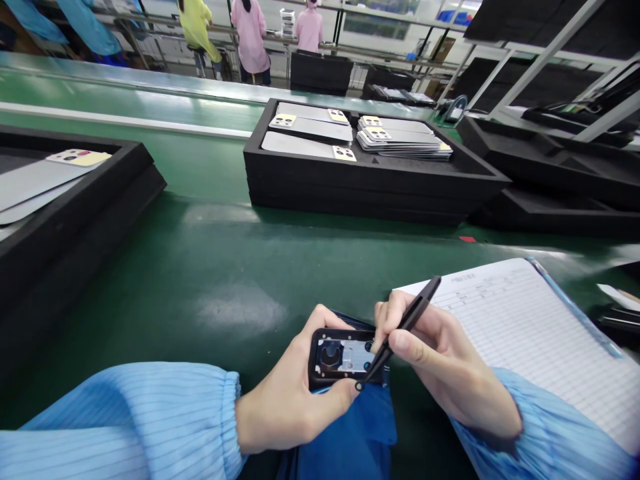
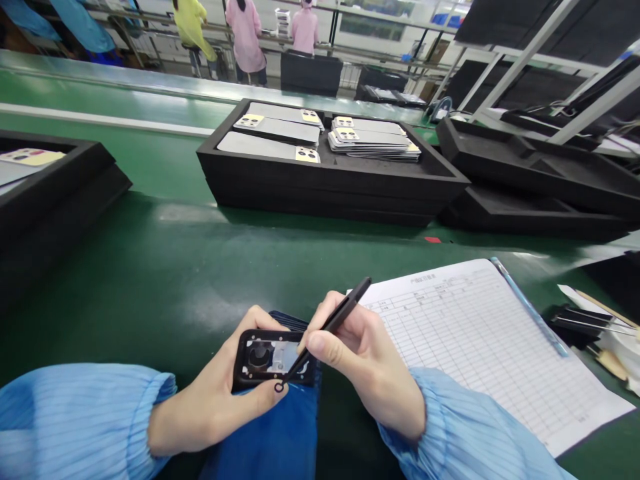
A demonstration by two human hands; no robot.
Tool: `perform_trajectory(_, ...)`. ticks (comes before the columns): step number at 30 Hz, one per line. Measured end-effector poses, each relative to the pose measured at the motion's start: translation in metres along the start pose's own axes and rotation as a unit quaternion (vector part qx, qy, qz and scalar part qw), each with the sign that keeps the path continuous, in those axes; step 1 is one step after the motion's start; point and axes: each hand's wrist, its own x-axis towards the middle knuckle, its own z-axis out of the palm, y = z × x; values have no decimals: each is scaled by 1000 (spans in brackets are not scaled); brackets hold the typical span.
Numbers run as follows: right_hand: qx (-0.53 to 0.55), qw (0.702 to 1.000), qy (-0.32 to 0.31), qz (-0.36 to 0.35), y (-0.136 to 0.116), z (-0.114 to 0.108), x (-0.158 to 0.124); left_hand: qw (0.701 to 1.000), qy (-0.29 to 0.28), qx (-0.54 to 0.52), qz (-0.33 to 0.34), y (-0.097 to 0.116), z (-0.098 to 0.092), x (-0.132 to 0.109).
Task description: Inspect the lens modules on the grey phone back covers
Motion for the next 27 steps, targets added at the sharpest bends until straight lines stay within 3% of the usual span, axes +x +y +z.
perform_trajectory(3,-1,1000,17,-14,-2,0,0,1000,4,3,-1,0,-1,-1)
perform_trajectory(9,-42,987,116,-105,-5,-1,-6,1000,-2,0,-3,0,-2,0)
perform_trajectory(15,-62,990,93,-89,0,5,-13,999,-19,-22,-21,0,-5,0)
perform_trajectory(22,-133,977,136,-102,1,11,-13,999,-17,-24,-24,1,-3,0)
perform_trajectory(27,-161,971,129,-117,1,13,-11,1000,-10,-13,-25,0,-3,0)
